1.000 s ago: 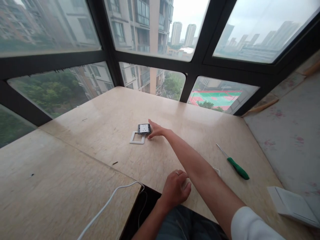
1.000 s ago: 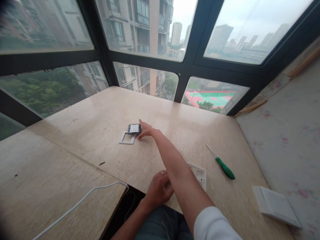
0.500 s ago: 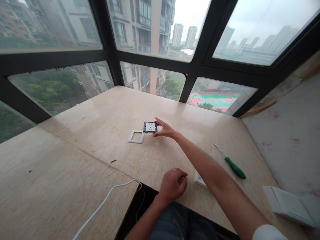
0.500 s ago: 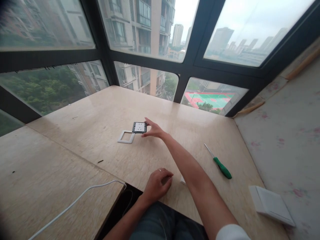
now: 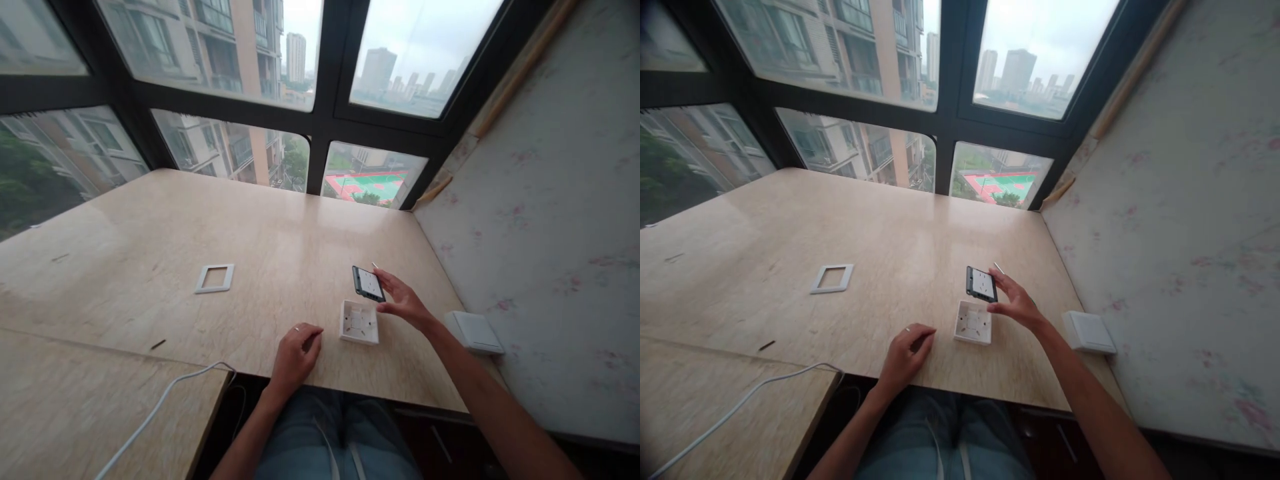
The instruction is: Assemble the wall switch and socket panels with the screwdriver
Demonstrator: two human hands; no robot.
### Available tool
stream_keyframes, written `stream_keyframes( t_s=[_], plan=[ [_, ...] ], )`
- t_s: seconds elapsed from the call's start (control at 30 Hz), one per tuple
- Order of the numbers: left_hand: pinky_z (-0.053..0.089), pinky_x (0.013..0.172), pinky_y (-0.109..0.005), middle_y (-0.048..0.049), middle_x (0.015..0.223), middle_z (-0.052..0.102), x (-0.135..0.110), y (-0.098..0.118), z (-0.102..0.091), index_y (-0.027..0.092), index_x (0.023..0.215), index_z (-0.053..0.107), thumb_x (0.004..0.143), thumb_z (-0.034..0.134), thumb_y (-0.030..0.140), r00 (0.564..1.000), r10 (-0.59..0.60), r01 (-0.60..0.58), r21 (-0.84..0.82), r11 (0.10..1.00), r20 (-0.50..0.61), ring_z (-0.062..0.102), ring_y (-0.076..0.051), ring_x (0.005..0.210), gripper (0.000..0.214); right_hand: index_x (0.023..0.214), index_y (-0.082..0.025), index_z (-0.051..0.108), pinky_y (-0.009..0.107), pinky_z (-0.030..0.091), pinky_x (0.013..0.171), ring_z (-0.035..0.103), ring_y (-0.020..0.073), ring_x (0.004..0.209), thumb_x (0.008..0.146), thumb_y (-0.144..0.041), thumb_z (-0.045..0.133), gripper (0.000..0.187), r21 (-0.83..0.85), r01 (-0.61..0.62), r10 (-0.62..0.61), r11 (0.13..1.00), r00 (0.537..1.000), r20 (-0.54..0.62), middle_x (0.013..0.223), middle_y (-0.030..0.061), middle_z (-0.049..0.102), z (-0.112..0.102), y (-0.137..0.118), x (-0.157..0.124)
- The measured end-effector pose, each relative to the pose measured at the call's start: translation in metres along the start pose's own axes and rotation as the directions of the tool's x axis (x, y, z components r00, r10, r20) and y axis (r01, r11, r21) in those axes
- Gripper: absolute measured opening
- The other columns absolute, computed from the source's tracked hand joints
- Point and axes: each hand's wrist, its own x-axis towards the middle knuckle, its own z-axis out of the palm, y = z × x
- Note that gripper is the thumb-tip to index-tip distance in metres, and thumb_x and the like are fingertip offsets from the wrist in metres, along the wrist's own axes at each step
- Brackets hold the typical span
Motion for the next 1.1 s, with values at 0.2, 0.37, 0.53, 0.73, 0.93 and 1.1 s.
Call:
stream_keyframes(
  t_s=[0.2, 0.37, 0.53, 0.73, 0.93, 1.1],
  plan=[
    [0.057, 0.077, -0.034, -0.0058, 0.089, 0.074, -0.001, -0.002, 0.0, 0.022, 0.092, 0.07, 0.09, 0.053, 0.022, 0.999, 0.03, -0.03, 0.043, 0.999, 0.016, 0.07, -0.021, 0.084, 0.017, 0.138, -0.027, 0.057, 0.057, 0.03, 0.117, 0.049, 0.0322, 0.136, 0.054, -0.034, 0.093, 0.091, -0.19, 0.002, -0.002, 0.982, 1.0, 0.001, 0.146, 0.0098, 0.055, -0.002, 0.011, -0.064],
    [0.056, 0.079, -0.034, -0.0052, 0.09, 0.073, -0.003, -0.004, 0.0, 0.021, 0.095, 0.069, 0.091, 0.053, 0.021, 0.998, 0.064, -0.065, 0.063, 0.996, 0.01, 0.069, -0.021, 0.086, 0.016, 0.138, -0.029, 0.057, 0.055, 0.03, 0.118, 0.048, 0.0319, 0.138, 0.057, -0.038, 0.091, 0.088, -0.379, 0.058, -0.035, 0.924, 0.997, 0.069, 0.144, 0.0089, 0.057, 0.011, 0.006, -0.063],
    [0.056, 0.079, -0.033, -0.005, 0.091, 0.073, -0.004, -0.003, 0.001, 0.022, 0.095, 0.068, 0.091, 0.052, 0.02, 0.999, 0.052, -0.052, 0.064, 0.997, -0.006, 0.07, -0.02, 0.086, 0.016, 0.14, -0.03, 0.055, 0.056, 0.031, 0.117, 0.046, 0.0321, 0.139, 0.063, -0.042, 0.088, 0.085, -0.452, 0.099, -0.035, 0.887, 0.989, 0.147, 0.146, 0.0099, 0.055, 0.011, 0.012, -0.057],
    [0.056, 0.08, -0.035, -0.0052, 0.094, 0.074, -0.001, -0.004, 0.001, 0.022, 0.097, 0.068, 0.091, 0.054, 0.023, 1.0, 0.003, -0.005, 0.061, 0.998, 0.03, 0.069, -0.021, 0.089, 0.015, 0.143, -0.031, 0.051, 0.054, 0.031, 0.118, 0.042, 0.0316, 0.142, 0.062, -0.046, 0.088, 0.09, -0.455, 0.143, -0.048, 0.879, 0.976, 0.214, 0.15, 0.0099, 0.05, 0.008, 0.024, -0.059],
    [0.057, 0.084, -0.039, -0.0091, 0.113, 0.07, 0.014, 0.002, 0.01, 0.021, 0.119, 0.059, 0.089, 0.06, 0.029, 0.994, -0.047, 0.045, 0.025, 0.999, 0.103, 0.069, -0.022, 0.093, 0.032, 0.146, -0.031, 0.047, 0.054, 0.031, 0.118, 0.037, 0.0312, 0.145, 0.073, -0.048, 0.081, 0.082, -0.458, 0.173, -0.08, 0.872, 0.973, 0.214, 0.156, 0.0105, 0.043, 0.008, 0.031, -0.066],
    [0.039, 0.113, -0.052, -0.0135, 0.15, 0.047, 0.038, 0.002, 0.022, 0.024, 0.145, 0.038, 0.087, 0.067, 0.04, 0.958, 0.128, -0.127, -0.022, 0.992, 0.256, 0.044, -0.03, 0.139, 0.067, 0.148, -0.033, 0.043, 0.055, 0.03, 0.119, 0.035, 0.0308, 0.146, 0.076, -0.049, 0.078, 0.081, -0.447, 0.168, -0.099, 0.879, 0.98, 0.174, 0.157, 0.0095, 0.04, 0.011, 0.032, -0.071]
  ],
)
